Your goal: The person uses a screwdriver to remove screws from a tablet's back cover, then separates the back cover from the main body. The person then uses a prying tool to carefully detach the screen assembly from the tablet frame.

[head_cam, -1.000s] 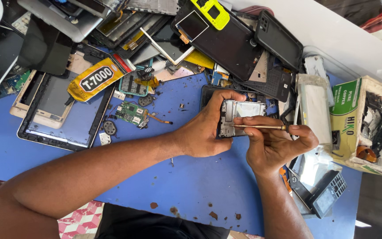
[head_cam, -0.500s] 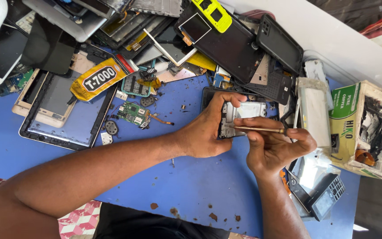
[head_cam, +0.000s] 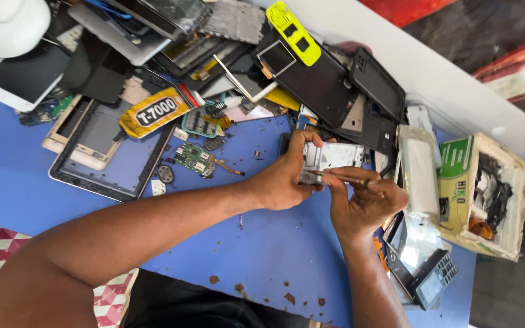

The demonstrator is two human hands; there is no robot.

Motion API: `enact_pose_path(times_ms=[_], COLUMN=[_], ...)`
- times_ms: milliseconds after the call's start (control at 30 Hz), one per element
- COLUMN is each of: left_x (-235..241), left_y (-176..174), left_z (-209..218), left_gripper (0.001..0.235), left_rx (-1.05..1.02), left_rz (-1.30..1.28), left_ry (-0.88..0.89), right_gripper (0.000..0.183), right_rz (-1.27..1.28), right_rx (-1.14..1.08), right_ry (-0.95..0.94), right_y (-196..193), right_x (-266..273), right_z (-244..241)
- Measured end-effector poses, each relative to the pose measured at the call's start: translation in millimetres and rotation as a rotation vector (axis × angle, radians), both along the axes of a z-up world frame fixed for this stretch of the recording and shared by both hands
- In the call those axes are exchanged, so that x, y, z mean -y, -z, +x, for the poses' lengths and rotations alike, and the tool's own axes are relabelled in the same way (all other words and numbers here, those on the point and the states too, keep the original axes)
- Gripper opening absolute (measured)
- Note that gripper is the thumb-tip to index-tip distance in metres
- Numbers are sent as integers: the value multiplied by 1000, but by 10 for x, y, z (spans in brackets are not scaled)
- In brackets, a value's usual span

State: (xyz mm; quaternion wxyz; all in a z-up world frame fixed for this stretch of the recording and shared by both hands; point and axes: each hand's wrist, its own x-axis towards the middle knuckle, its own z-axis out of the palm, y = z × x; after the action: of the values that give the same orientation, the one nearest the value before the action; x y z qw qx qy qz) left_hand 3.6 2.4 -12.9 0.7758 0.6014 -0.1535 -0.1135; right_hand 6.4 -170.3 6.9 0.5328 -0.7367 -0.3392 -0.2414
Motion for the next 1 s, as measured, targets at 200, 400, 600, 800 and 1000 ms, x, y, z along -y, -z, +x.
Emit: enact_pose_path(times_ms=[200, 400, 600, 800, 1000], left_x=[137, 95, 109, 107, 69], left_y=[218, 286, 393, 223, 225], left_z=[64, 32, 118, 70, -14], left_gripper=[78, 82, 86, 92, 86], left_rx=[381, 322, 313, 369, 404], left_rz=[135, 123, 118, 125, -44], left_ry=[-180, -189, -141, -159, -112], right_gripper=[64, 72, 72, 73, 75], right_rz=[-99, -198, -202, 4, -6], right_rx=[21, 147, 159, 135, 174], right_ry=[-19, 122, 280, 259, 244], right_y=[199, 366, 166, -115, 37], right_x=[198, 318, 410, 280, 445], right_z=[-42, 198, 218, 333, 45])
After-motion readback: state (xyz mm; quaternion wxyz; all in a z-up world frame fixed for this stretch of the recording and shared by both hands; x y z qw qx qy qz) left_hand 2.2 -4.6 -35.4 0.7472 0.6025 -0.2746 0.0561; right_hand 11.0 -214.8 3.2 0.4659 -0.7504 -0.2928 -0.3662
